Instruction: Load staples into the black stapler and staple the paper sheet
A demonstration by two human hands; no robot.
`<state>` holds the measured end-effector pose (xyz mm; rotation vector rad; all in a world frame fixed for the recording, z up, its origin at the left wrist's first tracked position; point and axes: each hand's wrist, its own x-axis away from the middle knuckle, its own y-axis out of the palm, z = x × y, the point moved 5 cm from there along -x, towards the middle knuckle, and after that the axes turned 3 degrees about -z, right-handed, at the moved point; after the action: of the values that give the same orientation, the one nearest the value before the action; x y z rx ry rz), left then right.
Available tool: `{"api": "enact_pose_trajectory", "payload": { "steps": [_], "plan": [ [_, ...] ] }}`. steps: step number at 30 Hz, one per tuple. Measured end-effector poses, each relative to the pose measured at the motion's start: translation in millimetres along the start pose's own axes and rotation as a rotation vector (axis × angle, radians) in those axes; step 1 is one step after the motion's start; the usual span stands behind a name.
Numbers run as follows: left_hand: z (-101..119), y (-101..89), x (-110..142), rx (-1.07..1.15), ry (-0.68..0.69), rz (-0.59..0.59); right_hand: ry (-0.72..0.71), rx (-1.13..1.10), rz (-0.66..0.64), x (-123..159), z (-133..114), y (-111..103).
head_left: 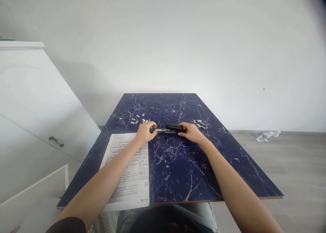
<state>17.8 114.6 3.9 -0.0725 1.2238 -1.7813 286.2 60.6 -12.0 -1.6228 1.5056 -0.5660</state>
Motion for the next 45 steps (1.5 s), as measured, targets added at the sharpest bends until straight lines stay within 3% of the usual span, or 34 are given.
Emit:
{"api": "enact_pose_trajectory", "payload": {
  "steps": [7, 14, 23, 28, 35, 45],
  "plan": [
    [-10, 3.9, 0, 0.192, -0.059, 0.002, 0.046, -0.079, 0.001, 1, 5, -1],
    [-9, 7.2, 0, 0.248, -0.082, 0.018, 0.165, -0.449, -0.116, 6, 4, -4],
    [-1, 21.9, 4, 0.433, -0.180, -0.025, 0.183, -0.426, -0.122, 5, 17, 1],
    [-4, 21.2, 5, 0.465, -0.205, -0.025, 0.178, -0.569, -0.133, 6, 12, -2],
    [5, 36.0, 6, 0.672, -0.257, -0.210, 0.187, -0.573, -0.135, 6, 22, 2],
    [14, 42.7, 7, 0.799, -0.280, -0.269, 0.169, -0.567, -0.101, 3, 28, 8]
  ]
}}
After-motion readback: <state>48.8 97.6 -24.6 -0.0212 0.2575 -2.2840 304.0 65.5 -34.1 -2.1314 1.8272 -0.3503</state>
